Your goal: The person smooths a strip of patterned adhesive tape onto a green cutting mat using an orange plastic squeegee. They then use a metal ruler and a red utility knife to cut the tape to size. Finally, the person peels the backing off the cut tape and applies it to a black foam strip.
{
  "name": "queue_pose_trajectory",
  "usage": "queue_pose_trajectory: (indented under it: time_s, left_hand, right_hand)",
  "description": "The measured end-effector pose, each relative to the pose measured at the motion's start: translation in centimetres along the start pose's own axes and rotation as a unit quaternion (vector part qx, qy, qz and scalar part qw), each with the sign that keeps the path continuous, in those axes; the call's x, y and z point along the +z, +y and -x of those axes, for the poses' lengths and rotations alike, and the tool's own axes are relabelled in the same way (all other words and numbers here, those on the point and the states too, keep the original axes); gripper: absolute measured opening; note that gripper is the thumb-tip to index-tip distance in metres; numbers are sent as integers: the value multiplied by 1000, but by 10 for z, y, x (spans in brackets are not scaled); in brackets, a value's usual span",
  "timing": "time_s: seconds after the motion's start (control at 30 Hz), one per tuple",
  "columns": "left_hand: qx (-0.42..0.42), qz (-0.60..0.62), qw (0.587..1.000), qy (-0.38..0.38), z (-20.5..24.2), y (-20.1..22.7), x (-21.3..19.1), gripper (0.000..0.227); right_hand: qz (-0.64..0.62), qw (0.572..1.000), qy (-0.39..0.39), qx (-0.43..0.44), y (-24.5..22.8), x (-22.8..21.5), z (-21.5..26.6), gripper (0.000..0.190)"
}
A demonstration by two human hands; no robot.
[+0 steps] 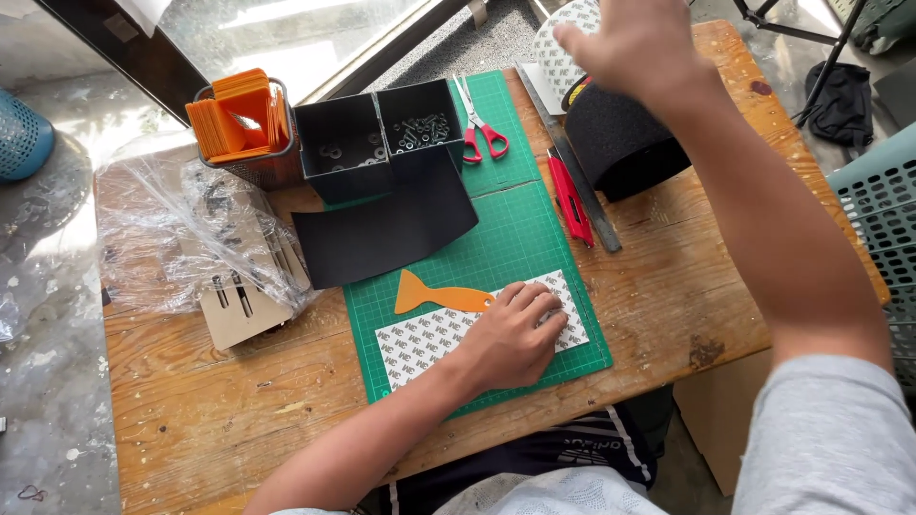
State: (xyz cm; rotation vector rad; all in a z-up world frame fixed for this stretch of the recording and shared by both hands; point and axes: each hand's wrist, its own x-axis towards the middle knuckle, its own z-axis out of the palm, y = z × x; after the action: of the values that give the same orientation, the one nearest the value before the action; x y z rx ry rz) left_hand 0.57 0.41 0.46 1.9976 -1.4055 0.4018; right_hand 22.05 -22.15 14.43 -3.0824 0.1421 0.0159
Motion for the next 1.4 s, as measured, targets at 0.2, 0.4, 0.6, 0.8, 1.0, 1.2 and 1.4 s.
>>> queue_pose_trajectory:
  time_s: [0.2, 0.4, 0.6, 0.8, 1.0, 1.2, 1.4]
  left_hand:
    - [-36, -92, 995, -7, 1, 7, 3, 25]
    - [-76, -159, 982, -60, 2, 11, 8, 41]
    - [-88, -151, 983, -49, 2, 13, 7, 40]
    - [-145, -163, 973, -77, 2, 11, 9, 56]
    - [-164, -133, 975, -62, 1, 2, 17, 62]
    - [-191, 2, 981, -30, -4, -4, 6, 85]
    - [-163, -2, 987, 1, -7, 0, -26, 64]
  right_hand:
    - [-57, 983, 69, -159, -15, -14, 166, 21]
    - [-128, 989, 14, -77, 15, 8, 226, 20]
    - [-169, 974, 117, -92, 33, -10, 222, 16]
    - [-167, 985, -18, -44, -1, -1, 223, 20]
    - [-99, 977, -182, -48, -23, 39, 229, 27]
    - [-184, 960, -209, 21, -19, 37, 244, 31]
    - [-453, 879, -145, 31, 19, 117, 256, 7]
